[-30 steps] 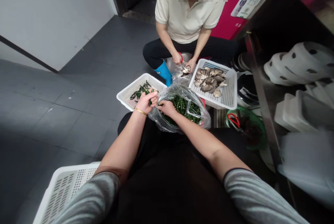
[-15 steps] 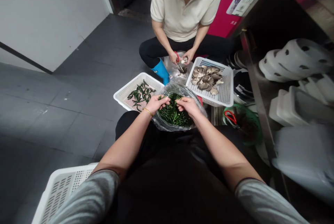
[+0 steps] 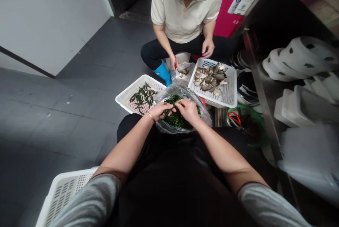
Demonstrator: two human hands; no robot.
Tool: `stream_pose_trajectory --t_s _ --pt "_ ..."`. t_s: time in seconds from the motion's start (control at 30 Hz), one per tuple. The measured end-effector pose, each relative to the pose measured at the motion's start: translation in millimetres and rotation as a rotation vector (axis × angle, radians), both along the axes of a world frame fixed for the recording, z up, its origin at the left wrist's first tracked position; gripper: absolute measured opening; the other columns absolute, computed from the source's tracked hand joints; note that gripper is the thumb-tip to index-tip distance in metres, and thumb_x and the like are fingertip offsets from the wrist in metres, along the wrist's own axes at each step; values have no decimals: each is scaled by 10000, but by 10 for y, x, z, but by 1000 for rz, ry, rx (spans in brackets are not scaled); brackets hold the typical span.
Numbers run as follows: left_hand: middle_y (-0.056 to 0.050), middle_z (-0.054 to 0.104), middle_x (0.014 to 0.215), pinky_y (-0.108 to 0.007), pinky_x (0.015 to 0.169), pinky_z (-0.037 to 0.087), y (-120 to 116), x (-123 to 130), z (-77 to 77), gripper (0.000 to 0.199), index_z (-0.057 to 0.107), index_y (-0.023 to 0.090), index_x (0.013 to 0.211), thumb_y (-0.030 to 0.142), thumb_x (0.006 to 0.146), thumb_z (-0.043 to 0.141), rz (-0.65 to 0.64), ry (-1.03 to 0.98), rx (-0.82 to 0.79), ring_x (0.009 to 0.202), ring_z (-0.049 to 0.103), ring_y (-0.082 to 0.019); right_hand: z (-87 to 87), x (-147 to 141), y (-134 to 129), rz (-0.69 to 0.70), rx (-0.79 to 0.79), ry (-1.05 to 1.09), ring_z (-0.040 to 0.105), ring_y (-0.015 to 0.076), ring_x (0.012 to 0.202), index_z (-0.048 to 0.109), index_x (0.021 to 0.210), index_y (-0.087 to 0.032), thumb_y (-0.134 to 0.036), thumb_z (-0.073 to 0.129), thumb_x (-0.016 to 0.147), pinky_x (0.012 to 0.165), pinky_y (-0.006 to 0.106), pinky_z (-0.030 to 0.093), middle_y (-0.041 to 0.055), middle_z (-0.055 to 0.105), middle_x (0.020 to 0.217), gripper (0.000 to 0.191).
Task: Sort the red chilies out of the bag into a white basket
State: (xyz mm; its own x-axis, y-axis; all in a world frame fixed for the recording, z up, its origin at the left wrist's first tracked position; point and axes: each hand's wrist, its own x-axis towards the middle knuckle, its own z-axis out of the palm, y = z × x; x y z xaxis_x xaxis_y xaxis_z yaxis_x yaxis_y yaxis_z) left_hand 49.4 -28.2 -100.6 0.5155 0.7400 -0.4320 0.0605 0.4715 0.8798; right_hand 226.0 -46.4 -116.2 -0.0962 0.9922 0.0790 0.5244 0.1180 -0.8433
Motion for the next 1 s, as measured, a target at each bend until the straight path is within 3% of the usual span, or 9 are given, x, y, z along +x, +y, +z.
stream_pose_trajectory --t_s 0.07,0.17,0.3,0.37,0.43,0.6,0.73,0.87,1.0 --pt "-9 506 455 -190 324 137 11 2 -17 341 681 70 725 410 694 676 58 21 -50 309 296 -36 22 37 -20 -3 95 -295 639 202 864 698 916 -182 -322 496 926 762 303 487 106 682 990 246" --pt "-3 447 412 -189 317 137 37 -27 -31 309 664 80 664 377 717 594 155 -15 -138 317 299 -54 31 152 5 27 -24 -424 628 188 838 704 963 -198 -246 553 880 763 299 473 80 685 999 179" --pt "-2 414 398 -190 313 173 56 -64 -34 284 634 99 624 366 688 566 86 -138 -218 334 306 -71 -23 168 82 61 -291 87 582 132 624 692 934 -185 -389 628 802 536 231 441 19 671 790 251" --pt "2 401 389 -198 317 218 49 -55 -39 264 619 109 610 364 668 580 41 -152 -232 345 327 -84 -55 67 112 33 -330 332 529 109 531 679 894 -175 -493 589 802 434 209 372 5 636 720 343" --pt "14 376 382 -204 321 242 36 -31 -51 252 597 124 597 369 654 597 20 -159 -261 349 332 -89 -72 -51 126 7 -284 350 497 106 499 665 810 -170 -507 565 812 424 213 356 -2 602 657 351" --pt "54 317 399 -187 318 181 0 54 -118 257 561 141 629 380 697 627 53 -102 -371 329 306 -74 -48 -155 63 31 103 -286 622 190 824 692 870 -177 -349 476 927 705 273 456 83 656 909 282" --pt "65 295 398 -174 315 156 15 31 -89 241 555 131 633 346 721 615 112 -113 -440 314 275 -56 -1 7 21 86 19 -736 638 234 896 682 1000 -165 -300 414 972 717 299 448 140 644 1036 302" --pt "81 249 396 -154 324 182 177 -216 91 213 548 120 629 311 713 595 272 -271 -427 322 238 -35 73 259 80 166 -186 -837 650 264 915 670 1072 -182 -273 602 878 736 323 457 128 670 1056 225" --pt "62 275 385 -155 313 183 485 -554 294 239 530 123 623 281 802 526 572 -164 -238 317 255 -41 93 243 201 79 -143 -713 648 256 955 668 1089 -169 -326 562 916 813 334 458 125 695 1041 256"
